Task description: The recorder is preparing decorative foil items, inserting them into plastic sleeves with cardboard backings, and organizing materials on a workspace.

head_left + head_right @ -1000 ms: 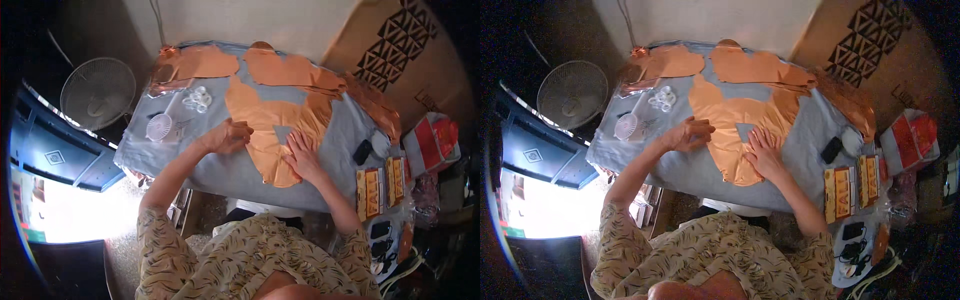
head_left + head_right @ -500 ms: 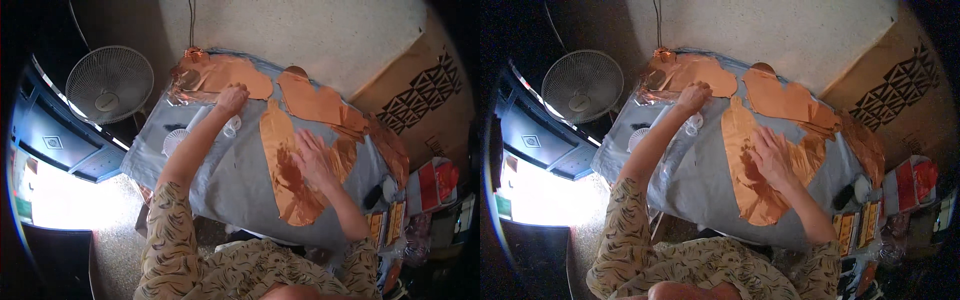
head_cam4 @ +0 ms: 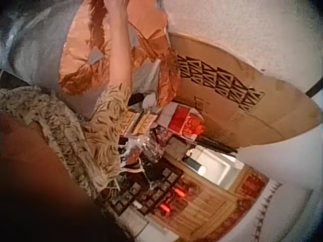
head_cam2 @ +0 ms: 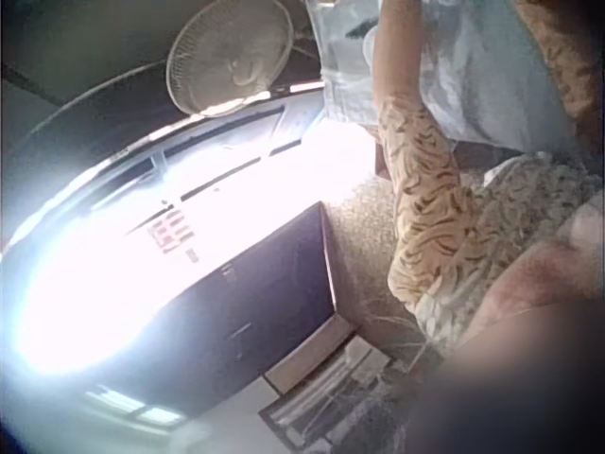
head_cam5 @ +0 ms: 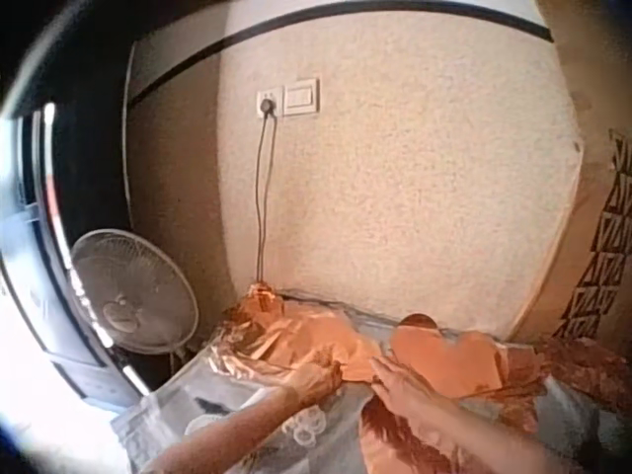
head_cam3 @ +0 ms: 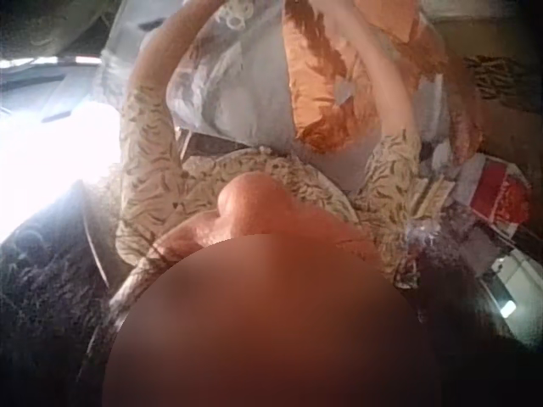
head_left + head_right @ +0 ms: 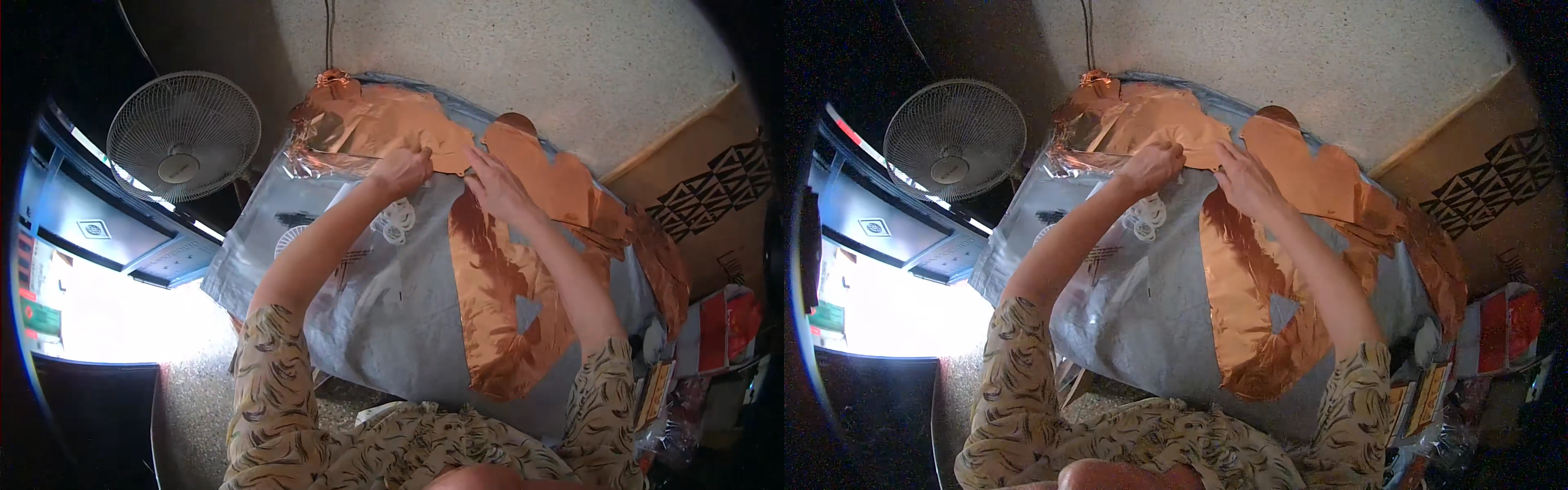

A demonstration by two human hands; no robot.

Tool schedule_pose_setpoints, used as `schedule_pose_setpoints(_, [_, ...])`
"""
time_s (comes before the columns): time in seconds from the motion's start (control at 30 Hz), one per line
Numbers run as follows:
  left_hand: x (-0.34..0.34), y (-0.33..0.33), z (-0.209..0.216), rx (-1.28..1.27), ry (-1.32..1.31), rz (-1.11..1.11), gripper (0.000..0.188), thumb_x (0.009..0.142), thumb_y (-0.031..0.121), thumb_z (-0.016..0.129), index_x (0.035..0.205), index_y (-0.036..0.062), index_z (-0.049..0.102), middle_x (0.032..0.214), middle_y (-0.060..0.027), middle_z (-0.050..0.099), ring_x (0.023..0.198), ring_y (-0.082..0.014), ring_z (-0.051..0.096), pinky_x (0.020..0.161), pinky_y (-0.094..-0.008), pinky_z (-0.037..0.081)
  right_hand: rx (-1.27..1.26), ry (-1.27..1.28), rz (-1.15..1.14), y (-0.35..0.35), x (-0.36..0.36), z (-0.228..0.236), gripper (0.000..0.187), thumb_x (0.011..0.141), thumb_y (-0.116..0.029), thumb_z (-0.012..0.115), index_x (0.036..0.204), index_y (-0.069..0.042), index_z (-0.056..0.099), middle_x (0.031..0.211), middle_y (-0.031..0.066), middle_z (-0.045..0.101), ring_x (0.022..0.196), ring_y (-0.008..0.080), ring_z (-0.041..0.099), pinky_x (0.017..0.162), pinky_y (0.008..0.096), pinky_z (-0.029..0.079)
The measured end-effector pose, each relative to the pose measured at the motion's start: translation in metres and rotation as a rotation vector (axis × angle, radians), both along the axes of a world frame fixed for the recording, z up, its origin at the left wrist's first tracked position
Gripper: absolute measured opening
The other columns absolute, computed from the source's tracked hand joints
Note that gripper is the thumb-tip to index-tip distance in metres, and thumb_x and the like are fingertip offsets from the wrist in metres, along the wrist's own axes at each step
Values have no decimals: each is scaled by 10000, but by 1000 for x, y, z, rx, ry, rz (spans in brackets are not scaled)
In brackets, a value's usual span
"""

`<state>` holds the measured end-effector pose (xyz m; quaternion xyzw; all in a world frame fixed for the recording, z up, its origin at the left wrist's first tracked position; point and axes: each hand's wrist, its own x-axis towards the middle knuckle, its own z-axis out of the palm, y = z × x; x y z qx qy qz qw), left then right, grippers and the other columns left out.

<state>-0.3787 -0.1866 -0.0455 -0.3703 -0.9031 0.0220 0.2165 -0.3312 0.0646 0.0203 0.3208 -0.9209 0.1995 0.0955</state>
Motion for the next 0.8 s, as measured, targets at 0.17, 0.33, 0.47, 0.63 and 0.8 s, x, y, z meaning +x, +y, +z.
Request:
schedule_pose_setpoints(0.17, [-5,-11,16,205,-109,70,99,869,149,671,877,70,731,893,-93,719,794,-300,730,710,-405,584,-117,-88,68,-23,-49,-7,483,987,-152,615,1411,57,517,1453,252,562,1340,437,525,1152,482,409])
schedule_pose_setpoints(0.33, [-1,-11,67,743,-642,327,212,832,266,847,941,85,823,807,-89,783,671,-167,700,649,-340,553,-173,19,72,-38,-65,0,379,946,-220,670,1267,-19,686,1238,239,691,1134,414,658,955,478,530])
schedule_pose_setpoints(0.47, [-8,-21,76,954,-613,225,203,840,221,835,906,30,818,739,-54,770,618,-99,671,574,-310,539,-238,-98,-10,-56,-71,18,310,909,-284,704,1141,-87,768,1038,214,746,949,408,713,833,469,574])
schedule_pose_setpoints(0.63, [-9,-24,79,702,-189,162,274,829,228,843,1000,39,743,933,-85,745,831,-232,704,729,-399,554,-251,-72,-220,-61,-89,18,246,869,-297,727,992,-98,800,811,196,726,756,353,716,693,435,547])
schedule_pose_setpoints(0.8, [1,-24,68,610,-4,20,394,823,242,834,1104,64,623,1109,-124,648,1069,-385,626,889,-489,504,-404,-200,-222,-53,-102,0,250,850,-309,746,907,-71,802,763,192,726,727,337,727,676,445,548])
